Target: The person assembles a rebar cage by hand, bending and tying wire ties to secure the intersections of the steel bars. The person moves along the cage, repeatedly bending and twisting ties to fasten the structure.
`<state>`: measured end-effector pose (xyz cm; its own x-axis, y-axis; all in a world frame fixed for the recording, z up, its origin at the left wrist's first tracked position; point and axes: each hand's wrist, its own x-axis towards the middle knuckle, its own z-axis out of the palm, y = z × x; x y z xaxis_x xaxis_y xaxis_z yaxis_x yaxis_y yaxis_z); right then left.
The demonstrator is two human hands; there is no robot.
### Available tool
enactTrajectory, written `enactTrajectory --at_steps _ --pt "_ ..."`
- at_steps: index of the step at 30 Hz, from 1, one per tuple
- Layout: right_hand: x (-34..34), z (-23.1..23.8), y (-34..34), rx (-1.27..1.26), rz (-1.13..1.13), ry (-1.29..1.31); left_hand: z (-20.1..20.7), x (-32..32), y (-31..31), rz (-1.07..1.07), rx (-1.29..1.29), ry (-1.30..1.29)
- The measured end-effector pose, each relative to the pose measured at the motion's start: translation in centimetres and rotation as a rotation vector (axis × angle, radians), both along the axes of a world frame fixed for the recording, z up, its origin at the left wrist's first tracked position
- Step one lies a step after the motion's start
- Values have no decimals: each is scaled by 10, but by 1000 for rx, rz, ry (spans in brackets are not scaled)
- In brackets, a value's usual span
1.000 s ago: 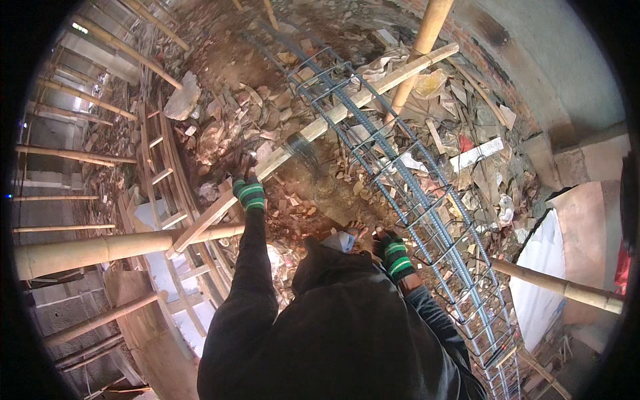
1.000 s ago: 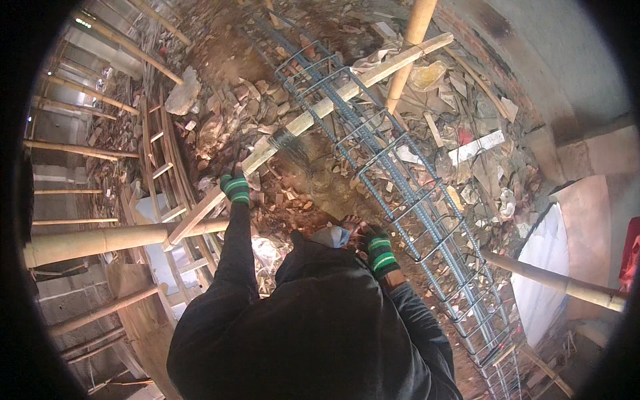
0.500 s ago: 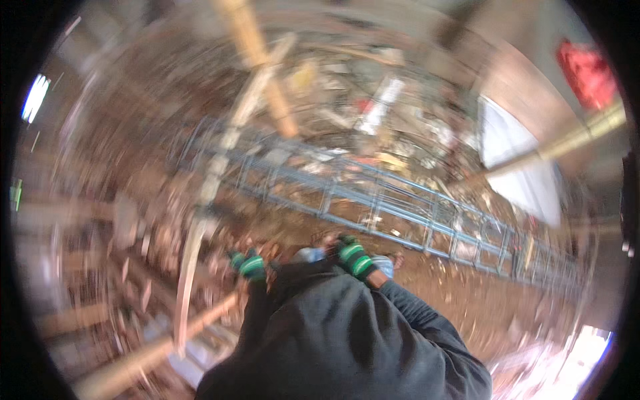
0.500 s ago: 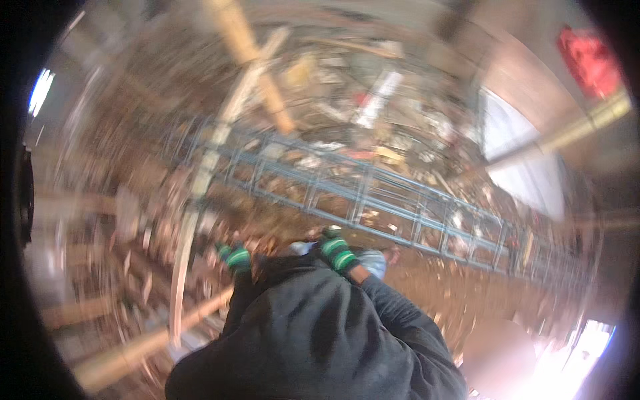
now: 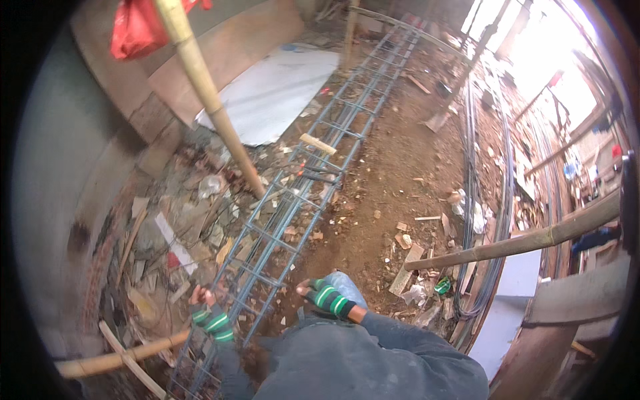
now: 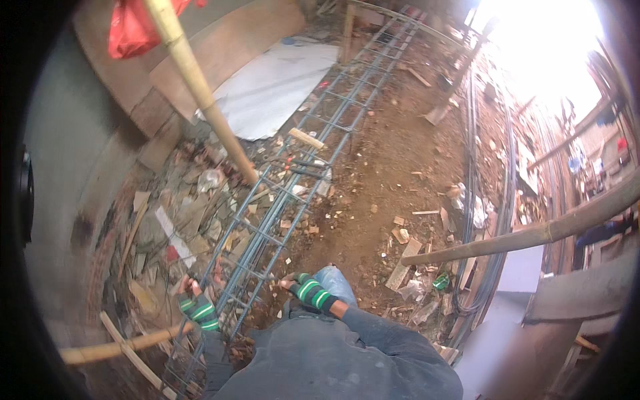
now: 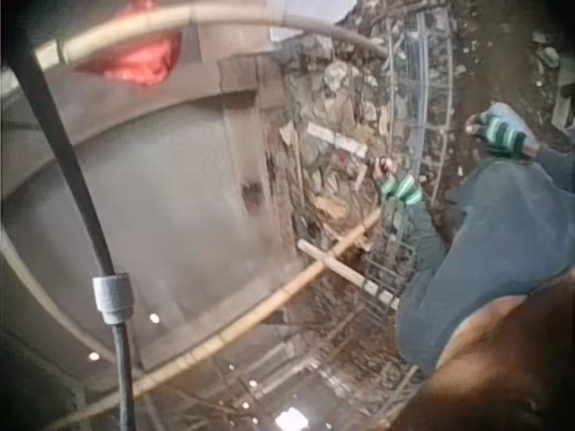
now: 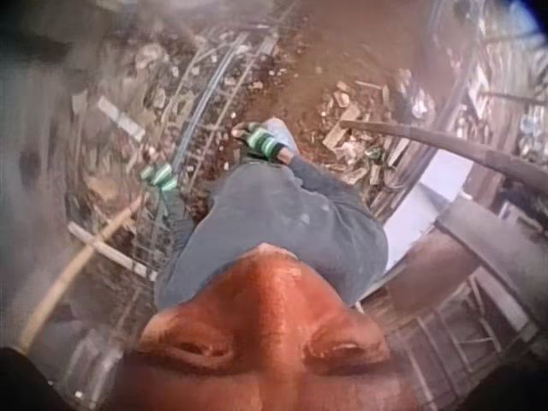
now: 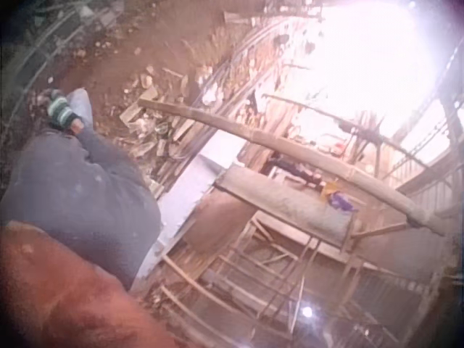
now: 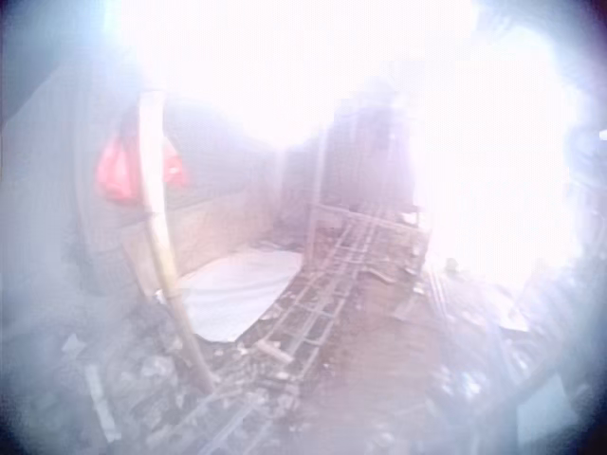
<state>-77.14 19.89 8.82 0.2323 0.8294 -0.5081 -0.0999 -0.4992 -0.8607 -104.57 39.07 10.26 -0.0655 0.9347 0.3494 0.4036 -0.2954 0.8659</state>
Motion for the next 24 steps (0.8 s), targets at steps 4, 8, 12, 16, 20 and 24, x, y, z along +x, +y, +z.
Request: enactTrajectory --at_steps 4,8,12,16,20,24 --pt "101 -1 -27 -46 -331 17 24 169 29 -200 -110 -138" --pt "182 -9 -47 -2 -482 -21 22 288 -2 -501 -256 -347" --pt "244 13 -79 -69 -483 -488 4 371 -33 -796 -343 -458" --pt "266 25 -85 3 -723 -204 -13 439 -42 -935 -518 -388" --pt "272 9 -81 -45 -799 -95 -22 515 -12 -1018 -501 -210" --pt "302 -2 -86 -113 -766 88 -13 632 42 -1045 -261 -370"
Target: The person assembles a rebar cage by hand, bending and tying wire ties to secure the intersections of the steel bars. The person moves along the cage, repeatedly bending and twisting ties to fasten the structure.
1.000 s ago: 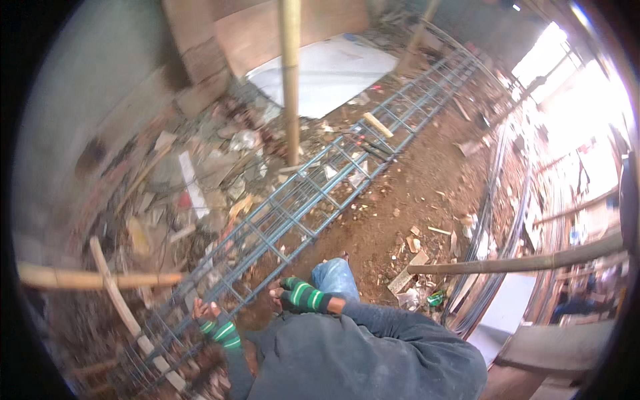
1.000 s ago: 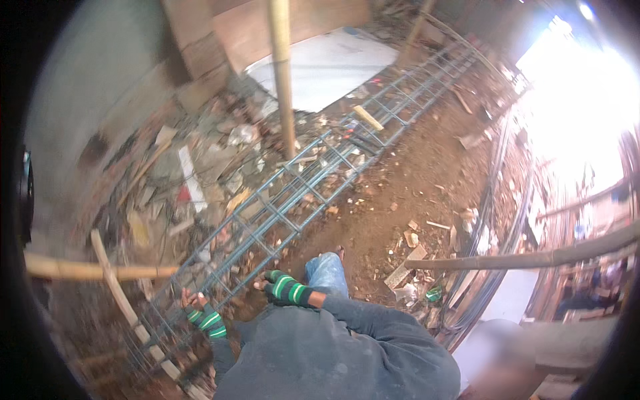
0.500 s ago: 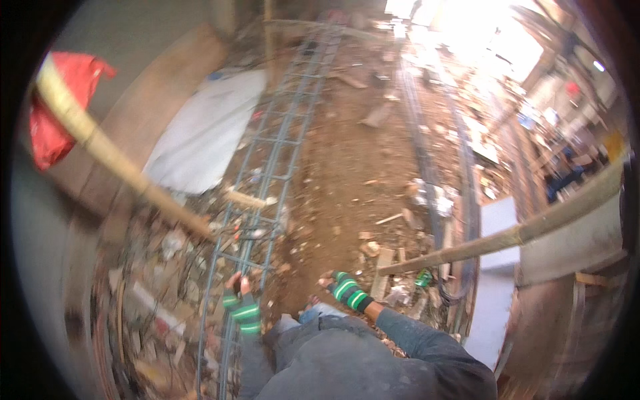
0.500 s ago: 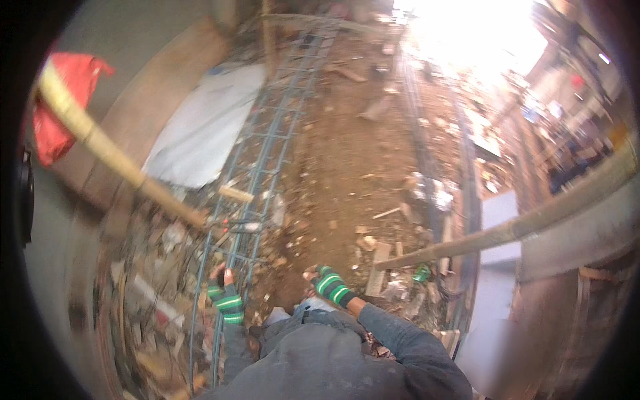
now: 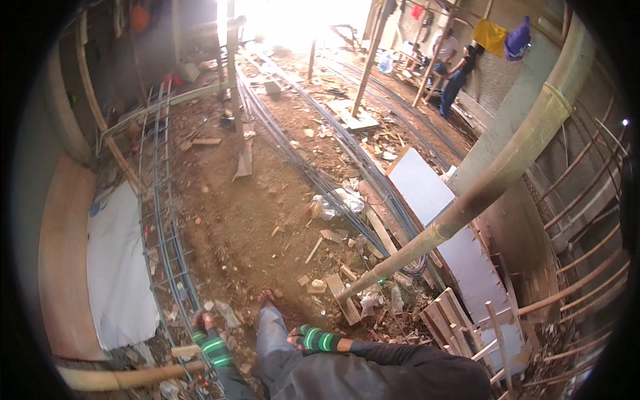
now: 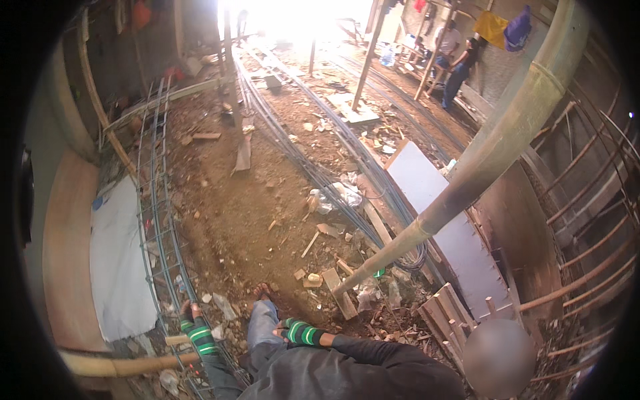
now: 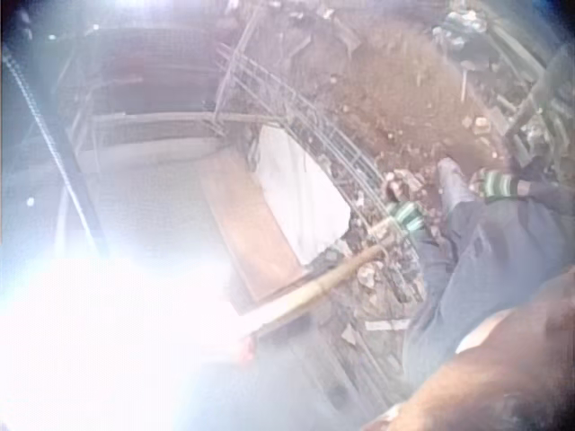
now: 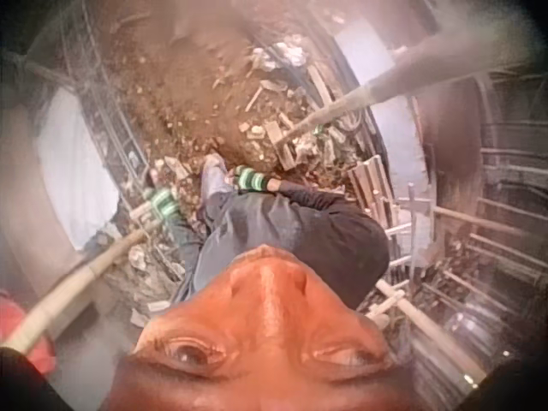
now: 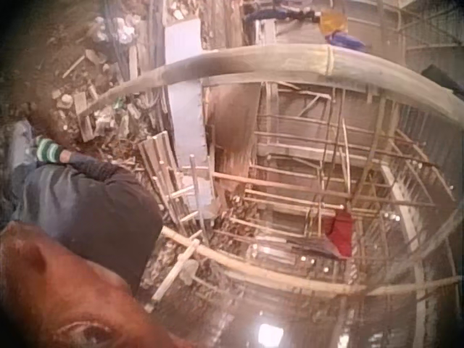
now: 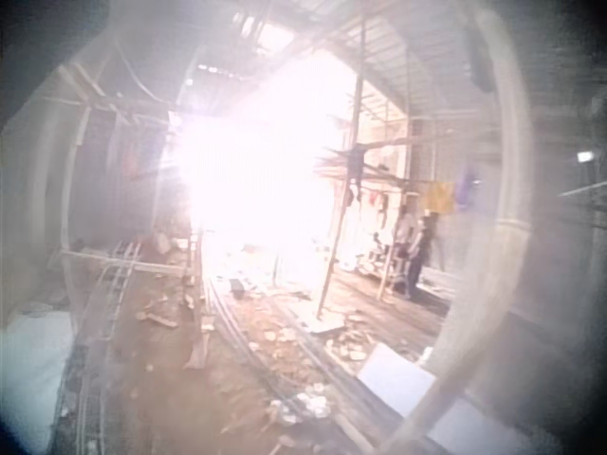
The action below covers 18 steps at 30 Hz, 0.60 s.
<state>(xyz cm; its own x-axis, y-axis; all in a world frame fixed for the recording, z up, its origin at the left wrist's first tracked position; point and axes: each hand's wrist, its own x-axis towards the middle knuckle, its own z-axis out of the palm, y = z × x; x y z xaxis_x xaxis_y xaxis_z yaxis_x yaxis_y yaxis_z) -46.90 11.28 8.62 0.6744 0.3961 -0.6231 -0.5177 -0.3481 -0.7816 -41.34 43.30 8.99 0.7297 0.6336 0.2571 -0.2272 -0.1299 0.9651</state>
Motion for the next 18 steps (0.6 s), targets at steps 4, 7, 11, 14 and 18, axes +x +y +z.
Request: enactTrajectory --at_steps 4,7,11,14,18 --pt "77 -12 -9 80 -91 -209 21 122 60 -212 -510 -131" --pt "168 -28 -6 279 -314 100 25 211 95 -67 -676 21" --pt "247 -6 -3 259 -391 -67 14 322 141 69 -1047 150" --pt "296 24 17 143 -420 -50 7 378 160 199 -1199 298" --pt "344 48 37 29 -364 -25 5 416 169 359 -1132 284"
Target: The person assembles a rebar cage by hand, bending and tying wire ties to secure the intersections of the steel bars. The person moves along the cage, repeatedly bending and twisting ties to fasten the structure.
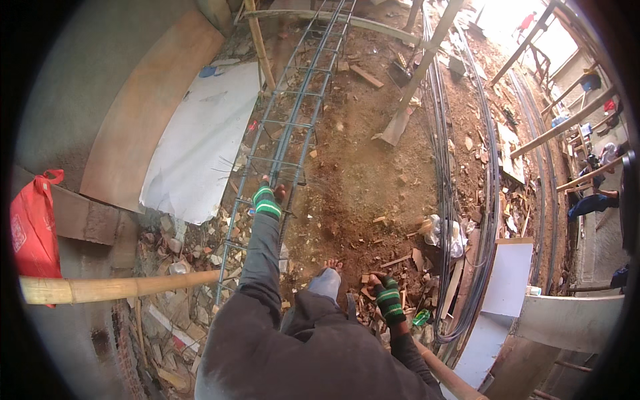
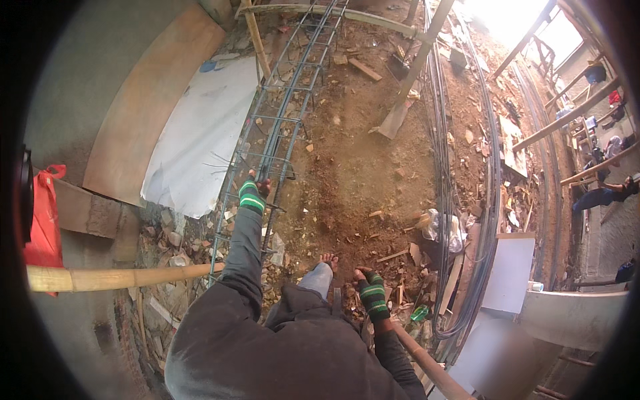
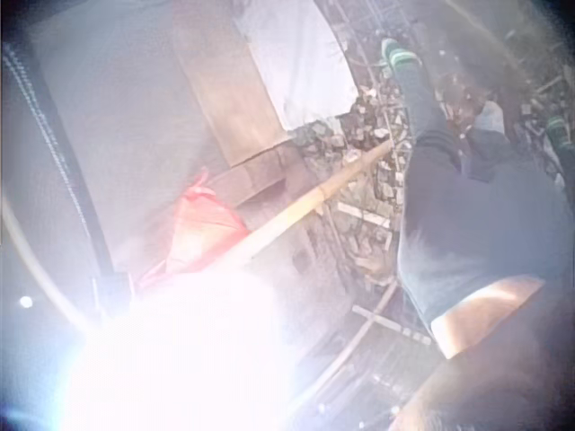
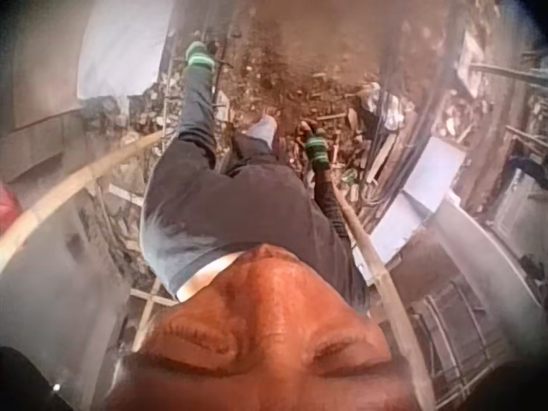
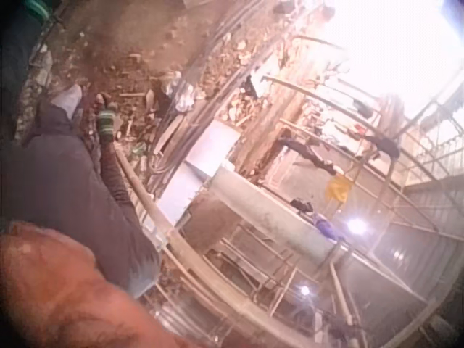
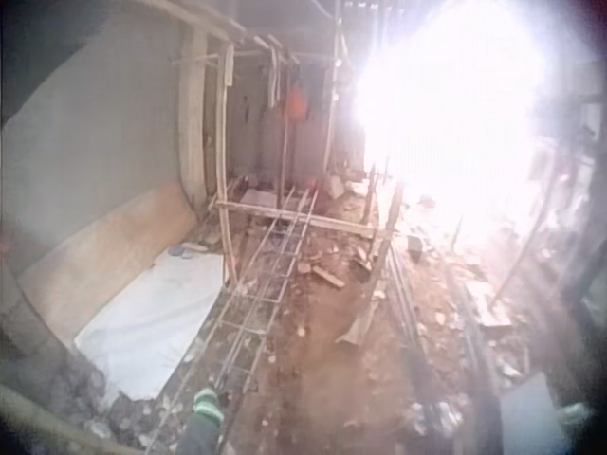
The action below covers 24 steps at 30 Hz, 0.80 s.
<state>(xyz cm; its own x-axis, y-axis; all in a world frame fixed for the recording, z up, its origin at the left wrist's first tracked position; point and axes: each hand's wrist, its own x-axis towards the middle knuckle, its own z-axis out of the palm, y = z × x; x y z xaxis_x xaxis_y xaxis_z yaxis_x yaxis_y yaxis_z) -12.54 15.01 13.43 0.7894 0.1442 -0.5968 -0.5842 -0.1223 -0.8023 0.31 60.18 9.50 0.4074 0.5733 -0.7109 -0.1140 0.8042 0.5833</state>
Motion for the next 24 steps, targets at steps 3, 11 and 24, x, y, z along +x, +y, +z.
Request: enactTrajectory --at_steps 3,11,24 --pt "19 3 6 27 -16 32 -1 11 18 -19 48 138" --pt "13 -18 -10 0 -10 57 -57 20 103 -347 46 188" --pt "-46 53 -35 -281 229 -530 11 -25 32 -282 288 -130"
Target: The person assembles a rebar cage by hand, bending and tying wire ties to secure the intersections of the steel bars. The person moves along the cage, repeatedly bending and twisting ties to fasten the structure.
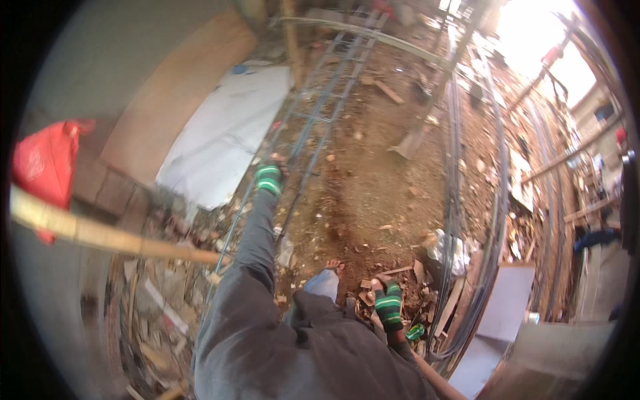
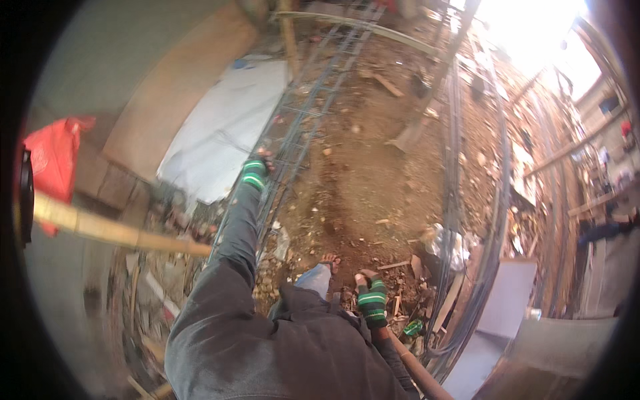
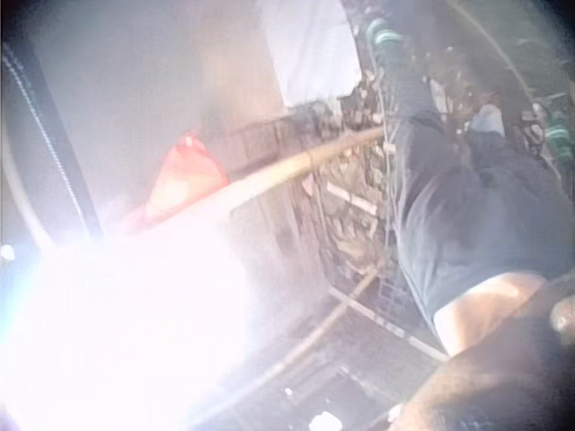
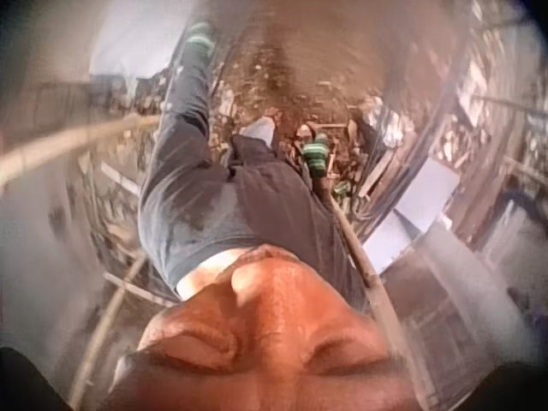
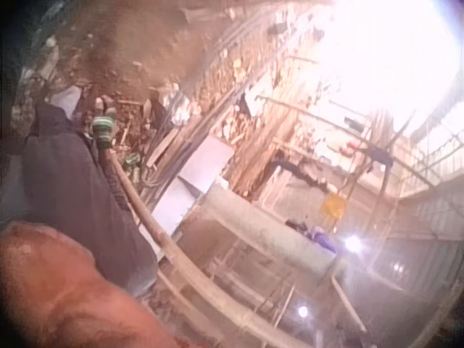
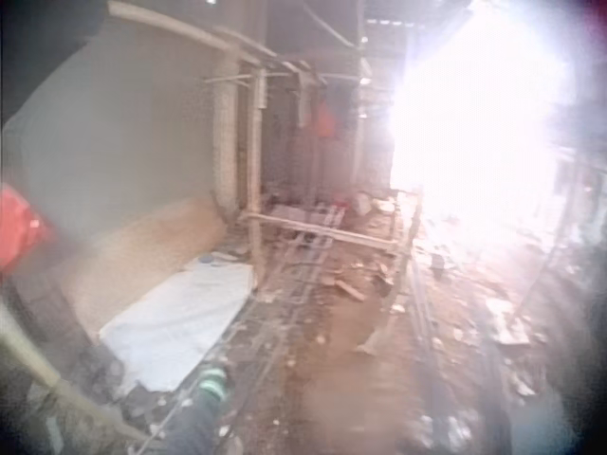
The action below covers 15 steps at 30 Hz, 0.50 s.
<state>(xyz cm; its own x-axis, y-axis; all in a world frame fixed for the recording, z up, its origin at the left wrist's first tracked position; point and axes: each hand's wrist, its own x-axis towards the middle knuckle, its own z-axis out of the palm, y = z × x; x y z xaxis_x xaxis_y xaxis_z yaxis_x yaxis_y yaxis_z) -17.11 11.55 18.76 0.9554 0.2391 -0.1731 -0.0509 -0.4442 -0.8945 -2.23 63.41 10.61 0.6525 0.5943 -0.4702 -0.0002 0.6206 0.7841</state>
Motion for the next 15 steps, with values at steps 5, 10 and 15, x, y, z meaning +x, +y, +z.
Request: enactTrajectory --at_steps 5,10,15 --pt "-37 42 22 198 188 -354 77 -185 -197 -242 374 6" --pt "-109 48 55 180 828 -107 94 -368 -317 -73 263 68" --pt "-227 35 69 209 1065 352 85 -509 -359 418 116 192"
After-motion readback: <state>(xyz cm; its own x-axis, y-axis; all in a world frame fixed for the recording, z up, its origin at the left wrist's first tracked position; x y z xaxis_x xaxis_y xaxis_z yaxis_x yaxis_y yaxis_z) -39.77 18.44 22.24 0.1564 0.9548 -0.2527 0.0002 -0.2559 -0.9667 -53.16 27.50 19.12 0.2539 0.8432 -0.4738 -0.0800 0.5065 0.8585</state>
